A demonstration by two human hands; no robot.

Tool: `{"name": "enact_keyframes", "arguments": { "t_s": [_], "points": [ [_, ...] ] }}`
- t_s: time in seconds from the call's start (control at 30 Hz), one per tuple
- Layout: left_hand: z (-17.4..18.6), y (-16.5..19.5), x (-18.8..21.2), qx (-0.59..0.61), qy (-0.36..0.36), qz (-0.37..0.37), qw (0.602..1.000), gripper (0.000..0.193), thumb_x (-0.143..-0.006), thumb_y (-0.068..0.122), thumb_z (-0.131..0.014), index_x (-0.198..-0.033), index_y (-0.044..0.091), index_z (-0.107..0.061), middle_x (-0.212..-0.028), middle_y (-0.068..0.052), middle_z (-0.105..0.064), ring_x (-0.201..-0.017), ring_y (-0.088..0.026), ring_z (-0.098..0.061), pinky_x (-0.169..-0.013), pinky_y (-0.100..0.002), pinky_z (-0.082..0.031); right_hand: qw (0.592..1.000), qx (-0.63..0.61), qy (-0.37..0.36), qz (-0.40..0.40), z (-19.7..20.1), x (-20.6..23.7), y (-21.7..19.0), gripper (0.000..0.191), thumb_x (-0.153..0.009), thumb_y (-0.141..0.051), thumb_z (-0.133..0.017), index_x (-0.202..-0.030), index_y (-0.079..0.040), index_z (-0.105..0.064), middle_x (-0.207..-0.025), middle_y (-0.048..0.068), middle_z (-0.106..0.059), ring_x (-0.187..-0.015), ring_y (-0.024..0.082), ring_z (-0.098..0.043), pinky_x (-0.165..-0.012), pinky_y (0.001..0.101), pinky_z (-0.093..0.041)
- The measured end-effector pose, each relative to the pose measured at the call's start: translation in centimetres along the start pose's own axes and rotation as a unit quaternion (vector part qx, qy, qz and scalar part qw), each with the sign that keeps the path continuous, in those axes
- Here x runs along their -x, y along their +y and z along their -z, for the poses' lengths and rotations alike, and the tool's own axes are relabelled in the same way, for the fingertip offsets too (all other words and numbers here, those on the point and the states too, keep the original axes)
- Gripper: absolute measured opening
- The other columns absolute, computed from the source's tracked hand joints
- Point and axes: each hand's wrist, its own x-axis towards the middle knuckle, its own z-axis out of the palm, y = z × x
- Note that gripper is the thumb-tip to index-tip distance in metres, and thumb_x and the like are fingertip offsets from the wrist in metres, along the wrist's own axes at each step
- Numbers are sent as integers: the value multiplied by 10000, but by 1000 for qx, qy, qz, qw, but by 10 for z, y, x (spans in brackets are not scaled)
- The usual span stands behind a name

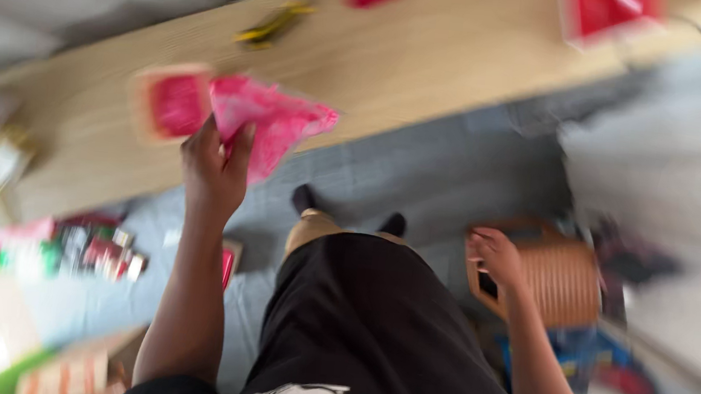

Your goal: The person scoops a pink paste from a plastic bag into a plastic container on a workbench, pours liquid from a bottle into the container, and then stirs the mixture with a spoon, holding the container steady with the other hand.

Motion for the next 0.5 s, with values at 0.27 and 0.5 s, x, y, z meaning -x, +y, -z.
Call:
{"name": "enact_keyframes", "arguments": {
  "t_s": [0.27,0.5],
  "points": [
    [-322,112,8,131,-276,-185,934,224,-947,25,-670,-1170,50,-679,-1061,-165,-725,-954,-371,-727,-815,-425,-578,954,-242,159,-81,33,79,115,420,-1009,-293,-600,-1364,-71,-565,-1089,82,-750,-812,174,-726,-635,311,-554],
    [-564,182,-14,216,-311,-304,874,358,-967,-41,-636,-1294,107,-648,-1217,-121,-720,-1099,-358,-705,-947,-422,-577,851,-394,291,-190,20,145,132,406,-1009,-290,-599,-1368,-104,-570,-1064,79,-742,-762,151,-701,-606,284,-531]
  ]
}}
